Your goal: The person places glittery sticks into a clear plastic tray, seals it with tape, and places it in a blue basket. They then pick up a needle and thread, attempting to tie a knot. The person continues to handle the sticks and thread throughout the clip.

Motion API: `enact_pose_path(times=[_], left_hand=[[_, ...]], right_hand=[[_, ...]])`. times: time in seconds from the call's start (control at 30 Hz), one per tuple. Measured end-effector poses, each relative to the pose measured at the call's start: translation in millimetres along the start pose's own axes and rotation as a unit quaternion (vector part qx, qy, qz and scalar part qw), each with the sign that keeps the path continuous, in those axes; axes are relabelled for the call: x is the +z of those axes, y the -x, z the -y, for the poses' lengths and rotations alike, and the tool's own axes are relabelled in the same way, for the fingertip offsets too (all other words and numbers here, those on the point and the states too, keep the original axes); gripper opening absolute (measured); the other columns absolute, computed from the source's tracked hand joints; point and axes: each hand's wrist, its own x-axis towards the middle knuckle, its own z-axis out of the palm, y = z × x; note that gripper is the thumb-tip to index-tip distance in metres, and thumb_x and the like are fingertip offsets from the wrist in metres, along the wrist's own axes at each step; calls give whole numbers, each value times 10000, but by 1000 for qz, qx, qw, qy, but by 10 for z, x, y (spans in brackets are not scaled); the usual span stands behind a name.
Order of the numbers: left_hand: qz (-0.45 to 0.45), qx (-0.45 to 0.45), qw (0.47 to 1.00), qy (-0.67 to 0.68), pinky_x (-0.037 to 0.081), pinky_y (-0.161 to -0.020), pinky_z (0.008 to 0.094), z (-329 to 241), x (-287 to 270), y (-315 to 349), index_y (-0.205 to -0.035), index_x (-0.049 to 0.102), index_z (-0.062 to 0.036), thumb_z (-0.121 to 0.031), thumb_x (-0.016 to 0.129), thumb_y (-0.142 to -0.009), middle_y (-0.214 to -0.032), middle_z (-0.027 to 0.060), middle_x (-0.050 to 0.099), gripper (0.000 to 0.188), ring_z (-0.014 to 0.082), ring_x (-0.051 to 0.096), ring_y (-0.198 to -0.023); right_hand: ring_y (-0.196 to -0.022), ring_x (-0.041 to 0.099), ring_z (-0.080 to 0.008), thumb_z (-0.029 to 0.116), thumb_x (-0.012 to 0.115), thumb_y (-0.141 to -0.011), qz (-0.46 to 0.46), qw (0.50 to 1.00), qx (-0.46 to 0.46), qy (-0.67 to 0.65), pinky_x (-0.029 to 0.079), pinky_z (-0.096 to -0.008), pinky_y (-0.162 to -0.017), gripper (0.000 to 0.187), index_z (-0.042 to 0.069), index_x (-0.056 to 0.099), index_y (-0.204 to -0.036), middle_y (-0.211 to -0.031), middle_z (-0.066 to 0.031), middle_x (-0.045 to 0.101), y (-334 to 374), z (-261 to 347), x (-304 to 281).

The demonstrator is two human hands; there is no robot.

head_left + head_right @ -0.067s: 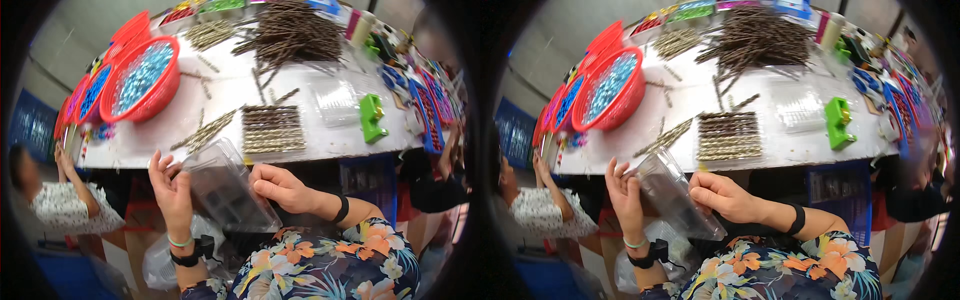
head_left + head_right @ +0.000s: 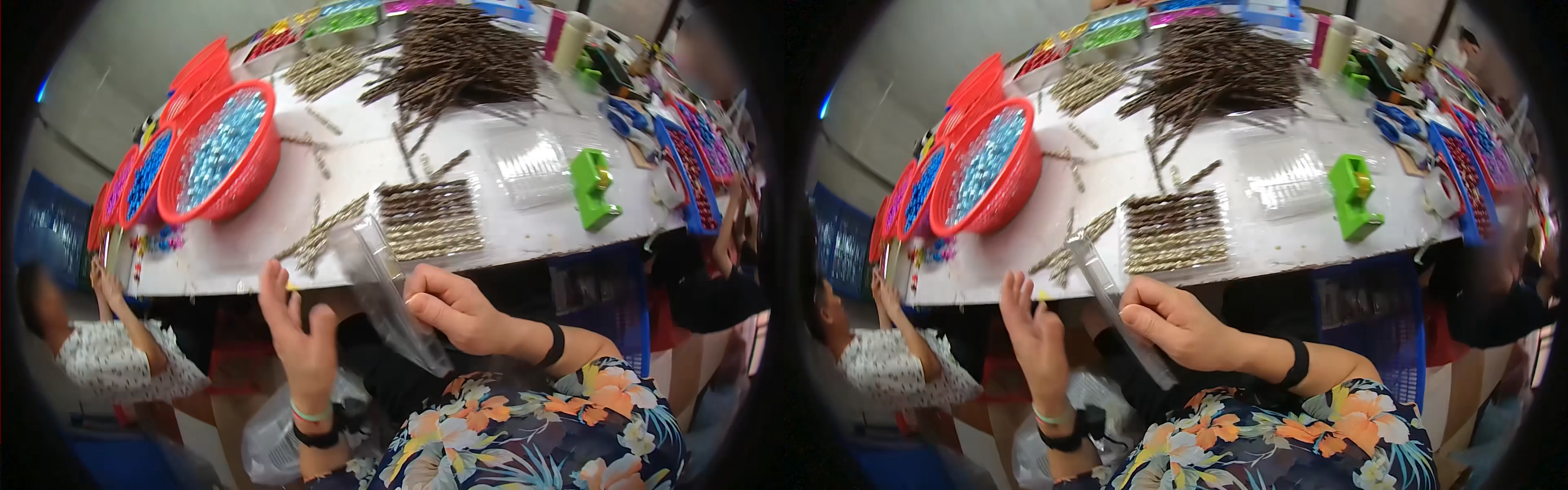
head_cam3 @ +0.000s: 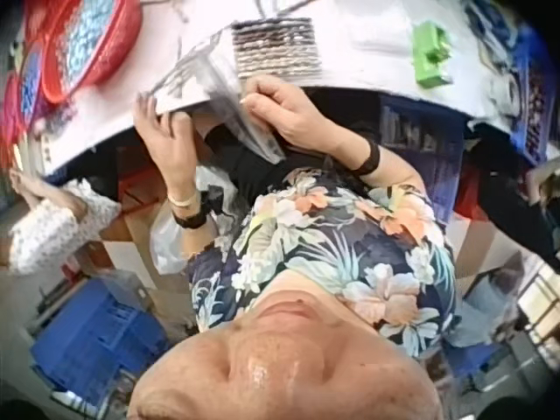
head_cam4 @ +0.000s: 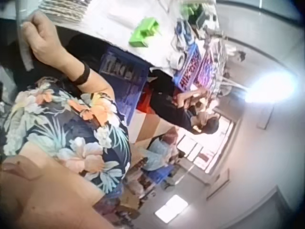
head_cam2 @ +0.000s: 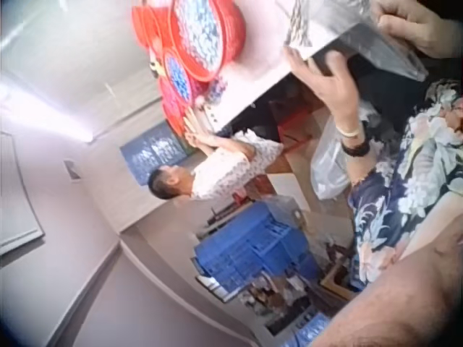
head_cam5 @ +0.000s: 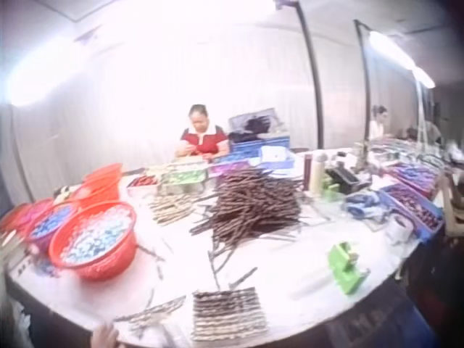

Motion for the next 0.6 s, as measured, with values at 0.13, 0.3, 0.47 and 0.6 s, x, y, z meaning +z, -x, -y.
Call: enact_pose_path(times=[0.13, 0.3, 0.47, 0.6], left_hand=[[129, -22, 956, 264, 159, -1183, 472, -497, 1032, 647, -1558, -32, -40, -648, 644, -818, -1629, 174, 49, 1172, 323, 125, -1494], [80, -1, 950, 302, 134, -1191, 452, -601, 1425, 766, -1544, -106, -27, -792, 497, -816, -1617, 239, 41, 1215, 359, 133, -1487], [47, 16, 969, 244, 151, -1191, 496, -672, 1540, 785, -1559, -62, -65, -837, 444, -795, -1614, 253, 57, 1199, 422, 158, -1472], [79, 47, 981, 170, 168, -1185, 479, -693, 1574, 725, -1516, -188, -27, -769, 466, -842, -1596, 301, 54, 1196, 421, 193, -1462]], right_hand=[[-770, 496, -133, 180, 513, -1017, -8, 990, 3, 138, 443, -307, -687, 151, 37, 511, -969, -824, -54, 516, 341, 423, -270], [-728, 497, -186, 223, 476, -1035, 2, 972, -144, 184, 441, -303, -671, 224, 28, 527, -937, -841, -79, 533, 427, 267, -286], [-678, 585, -336, 193, 542, -987, -17, 943, -209, 259, 477, -373, -602, 173, 36, 526, -915, -785, -122, 568, 446, 304, -339], [-601, 595, -340, 164, 581, -936, 13, 901, -241, 360, 480, -402, -538, 133, 48, 521, -913, -726, -111, 569, 400, 529, -511]])
